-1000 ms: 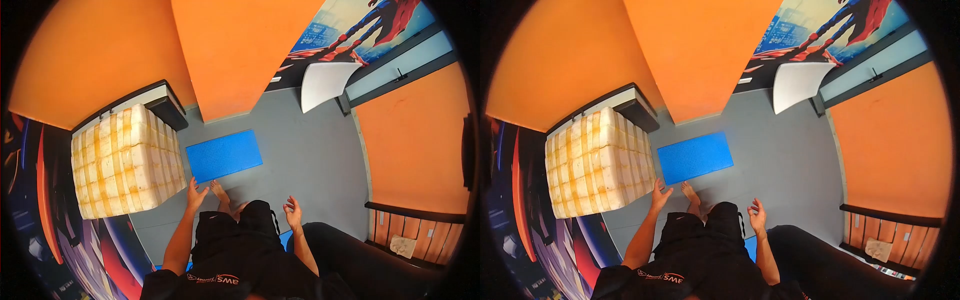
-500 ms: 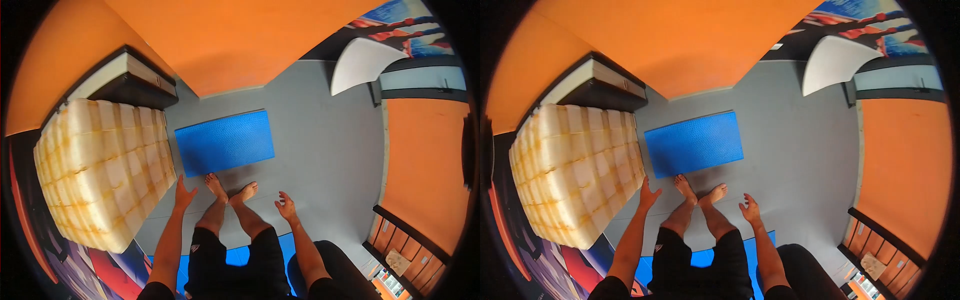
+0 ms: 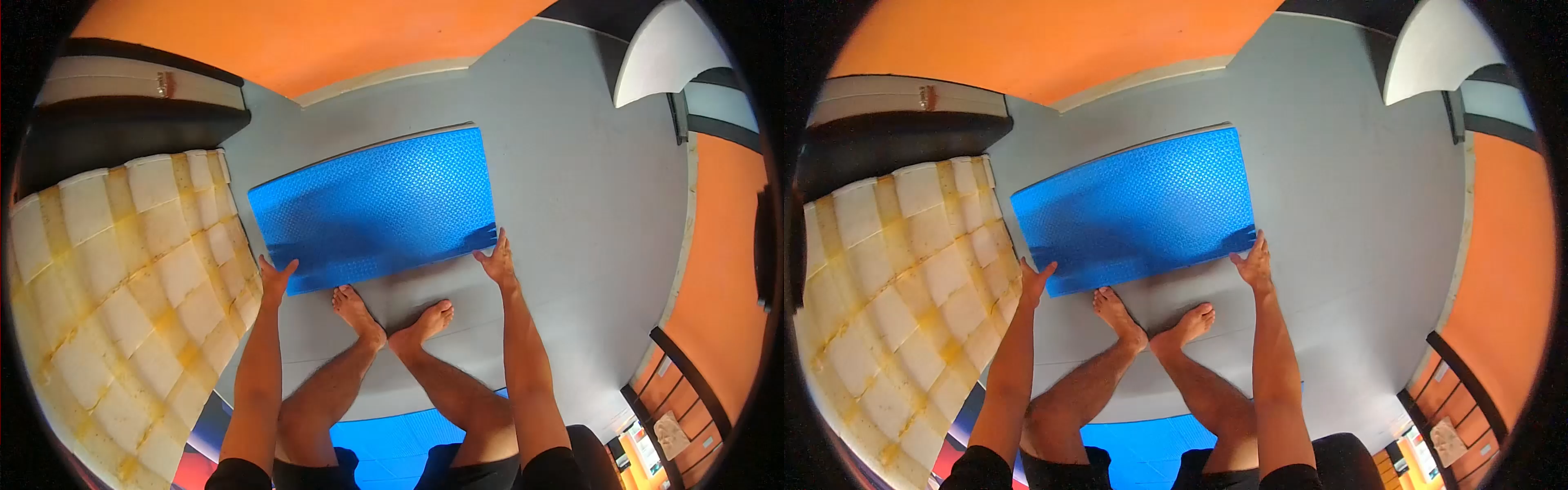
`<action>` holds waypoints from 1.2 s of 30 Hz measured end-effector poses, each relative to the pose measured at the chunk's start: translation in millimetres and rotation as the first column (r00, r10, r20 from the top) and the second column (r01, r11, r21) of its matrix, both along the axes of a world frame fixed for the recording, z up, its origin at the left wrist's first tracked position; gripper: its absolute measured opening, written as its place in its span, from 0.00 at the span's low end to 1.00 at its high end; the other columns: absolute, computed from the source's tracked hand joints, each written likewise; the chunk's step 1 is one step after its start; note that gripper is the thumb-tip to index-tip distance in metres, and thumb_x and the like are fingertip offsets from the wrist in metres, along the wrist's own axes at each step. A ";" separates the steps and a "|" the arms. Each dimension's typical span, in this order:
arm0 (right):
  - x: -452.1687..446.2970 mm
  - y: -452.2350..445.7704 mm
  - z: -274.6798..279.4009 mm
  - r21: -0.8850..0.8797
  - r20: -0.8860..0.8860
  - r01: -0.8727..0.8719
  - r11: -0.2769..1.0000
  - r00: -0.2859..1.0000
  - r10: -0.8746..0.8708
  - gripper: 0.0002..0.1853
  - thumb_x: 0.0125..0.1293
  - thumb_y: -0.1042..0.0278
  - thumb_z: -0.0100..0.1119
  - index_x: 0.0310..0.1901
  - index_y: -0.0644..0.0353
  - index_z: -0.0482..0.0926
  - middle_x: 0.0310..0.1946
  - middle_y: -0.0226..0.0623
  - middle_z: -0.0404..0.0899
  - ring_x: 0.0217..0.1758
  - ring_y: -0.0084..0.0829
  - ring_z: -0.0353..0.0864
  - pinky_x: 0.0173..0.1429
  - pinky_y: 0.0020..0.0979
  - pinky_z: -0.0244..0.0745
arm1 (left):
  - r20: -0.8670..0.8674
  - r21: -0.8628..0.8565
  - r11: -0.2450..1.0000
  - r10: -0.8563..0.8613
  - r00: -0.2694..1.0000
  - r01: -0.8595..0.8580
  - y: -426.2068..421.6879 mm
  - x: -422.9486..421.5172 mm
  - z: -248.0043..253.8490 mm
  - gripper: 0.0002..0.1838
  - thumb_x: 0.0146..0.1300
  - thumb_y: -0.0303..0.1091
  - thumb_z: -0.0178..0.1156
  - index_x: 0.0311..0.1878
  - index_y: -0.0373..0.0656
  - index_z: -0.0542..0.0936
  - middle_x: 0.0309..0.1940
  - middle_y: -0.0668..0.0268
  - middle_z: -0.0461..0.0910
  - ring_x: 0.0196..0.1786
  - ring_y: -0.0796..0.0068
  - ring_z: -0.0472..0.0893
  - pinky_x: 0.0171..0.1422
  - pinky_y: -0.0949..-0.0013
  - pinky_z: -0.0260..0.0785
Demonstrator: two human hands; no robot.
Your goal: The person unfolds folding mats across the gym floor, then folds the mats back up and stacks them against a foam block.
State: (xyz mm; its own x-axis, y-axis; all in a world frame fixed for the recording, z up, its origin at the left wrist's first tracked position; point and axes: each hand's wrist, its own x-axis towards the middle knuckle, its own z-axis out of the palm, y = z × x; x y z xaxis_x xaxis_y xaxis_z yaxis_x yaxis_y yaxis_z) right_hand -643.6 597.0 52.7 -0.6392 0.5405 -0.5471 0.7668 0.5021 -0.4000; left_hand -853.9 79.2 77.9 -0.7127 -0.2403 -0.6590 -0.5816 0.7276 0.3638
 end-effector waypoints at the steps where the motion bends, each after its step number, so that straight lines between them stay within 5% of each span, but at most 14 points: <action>1: -4.2 -0.9 -11.4 -0.034 -0.023 0.046 0.998 0.999 -0.046 0.59 0.51 0.60 0.80 0.77 0.65 0.47 0.68 0.64 0.65 0.71 0.60 0.67 0.72 0.49 0.67 | -0.019 0.061 0.995 0.084 0.996 -0.082 -0.4 -1.1 -9.7 0.67 0.49 0.50 0.81 0.78 0.28 0.44 0.72 0.38 0.62 0.75 0.47 0.65 0.78 0.54 0.58; 4: -19.4 -7.8 -23.2 -0.085 -0.050 0.185 0.979 0.981 -0.189 0.57 0.50 0.60 0.81 0.75 0.66 0.53 0.67 0.58 0.68 0.70 0.54 0.69 0.72 0.46 0.68 | 0.146 0.156 0.925 0.324 0.935 -0.346 6.2 -2.0 -18.3 0.65 0.48 0.51 0.82 0.76 0.26 0.50 0.71 0.41 0.65 0.74 0.52 0.66 0.77 0.55 0.60; 6: -30.0 -7.6 -9.1 -0.039 -0.027 0.266 0.963 0.963 -0.267 0.53 0.50 0.61 0.82 0.73 0.70 0.59 0.64 0.51 0.74 0.67 0.44 0.74 0.71 0.41 0.69 | 0.212 0.138 0.927 0.316 0.925 -0.348 8.4 -6.6 4.3 0.58 0.49 0.48 0.82 0.74 0.27 0.57 0.68 0.45 0.69 0.71 0.54 0.69 0.75 0.55 0.62; 10: -11.3 31.6 -5.3 -0.482 0.081 0.399 0.780 0.907 -0.414 0.37 0.50 0.66 0.82 0.63 0.67 0.76 0.47 0.36 0.86 0.48 0.30 0.83 0.61 0.33 0.75 | 0.293 0.086 0.911 0.364 0.884 -0.403 -10.0 -15.6 10.7 0.43 0.52 0.38 0.80 0.68 0.33 0.69 0.62 0.54 0.78 0.64 0.58 0.75 0.70 0.58 0.66; 13: 10.1 34.2 20.5 -0.438 0.189 0.421 0.794 0.907 -0.376 0.35 0.46 0.60 0.84 0.56 0.64 0.80 0.45 0.38 0.86 0.48 0.30 0.83 0.58 0.34 0.76 | 0.104 0.401 0.893 0.175 0.979 -0.202 -27.3 -3.0 12.7 0.37 0.57 0.32 0.76 0.68 0.39 0.71 0.59 0.58 0.80 0.60 0.60 0.79 0.68 0.60 0.68; 17: 46.6 -6.0 90.6 -0.574 -0.020 0.442 0.689 0.834 -0.552 0.32 0.51 0.68 0.81 0.59 0.63 0.78 0.46 0.36 0.86 0.47 0.31 0.83 0.55 0.36 0.78 | -0.054 0.395 0.916 0.098 0.994 -0.069 18.1 6.7 99.5 0.33 0.60 0.29 0.73 0.67 0.40 0.72 0.58 0.59 0.81 0.60 0.61 0.79 0.69 0.61 0.67; 19: 71.6 -32.1 121.4 -0.405 -0.069 0.495 0.769 0.822 -0.566 0.31 0.51 0.75 0.76 0.59 0.62 0.78 0.44 0.40 0.87 0.47 0.32 0.84 0.54 0.37 0.78 | -0.119 0.355 0.935 0.047 0.992 -0.002 24.8 15.4 127.4 0.31 0.60 0.27 0.72 0.66 0.39 0.72 0.57 0.58 0.81 0.60 0.61 0.79 0.69 0.61 0.67; 23: 135.3 -63.2 205.5 -0.255 -0.133 0.573 0.779 0.777 -0.615 0.29 0.51 0.73 0.75 0.58 0.60 0.79 0.49 0.45 0.86 0.52 0.41 0.85 0.57 0.40 0.77 | -0.208 0.299 0.948 -0.050 0.977 0.112 54.9 22.0 244.6 0.30 0.59 0.28 0.72 0.64 0.39 0.73 0.55 0.58 0.83 0.57 0.62 0.81 0.65 0.62 0.70; 24: 147.8 -66.0 231.1 -0.283 -0.065 0.604 0.745 0.763 -0.643 0.32 0.55 0.85 0.66 0.64 0.60 0.77 0.51 0.32 0.83 0.52 0.28 0.79 0.59 0.33 0.74 | -0.204 0.229 0.958 -0.126 0.971 0.173 59.2 20.6 276.9 0.31 0.59 0.29 0.72 0.64 0.39 0.72 0.52 0.55 0.84 0.55 0.60 0.83 0.62 0.61 0.72; 26: 145.0 -69.2 317.9 -0.204 0.105 0.682 0.702 0.728 -0.677 0.31 0.55 0.87 0.65 0.63 0.60 0.77 0.53 0.33 0.83 0.53 0.28 0.80 0.60 0.33 0.74 | -0.244 0.190 0.944 -0.220 0.944 0.269 60.2 20.0 333.3 0.31 0.58 0.30 0.73 0.64 0.40 0.72 0.51 0.53 0.85 0.54 0.55 0.84 0.60 0.59 0.73; 29: 187.2 -74.7 362.0 -0.580 -0.086 0.651 0.490 0.549 -0.831 0.29 0.56 0.87 0.64 0.62 0.61 0.78 0.53 0.35 0.83 0.54 0.29 0.80 0.62 0.35 0.74 | -0.324 0.144 0.922 -0.298 0.898 0.358 59.3 18.9 402.1 0.31 0.58 0.34 0.73 0.63 0.40 0.73 0.48 0.50 0.85 0.52 0.47 0.84 0.56 0.55 0.74; 32: 194.8 -76.5 416.6 -0.426 -0.137 0.608 0.670 0.688 -0.712 0.28 0.57 0.78 0.72 0.61 0.62 0.78 0.50 0.40 0.85 0.52 0.33 0.83 0.59 0.37 0.77 | -0.367 0.114 0.898 -0.360 0.857 0.426 58.0 14.3 455.5 0.32 0.57 0.34 0.73 0.64 0.39 0.73 0.47 0.48 0.85 0.51 0.45 0.84 0.56 0.53 0.74; 36: 176.8 -106.3 510.8 -0.494 -0.148 0.670 0.555 0.564 -0.813 0.28 0.58 0.79 0.72 0.62 0.62 0.77 0.51 0.38 0.85 0.53 0.32 0.82 0.61 0.35 0.75 | -0.379 0.086 0.895 -0.376 0.846 0.437 60.3 -1.1 514.1 0.32 0.57 0.34 0.74 0.65 0.42 0.74 0.48 0.48 0.85 0.52 0.46 0.84 0.56 0.54 0.75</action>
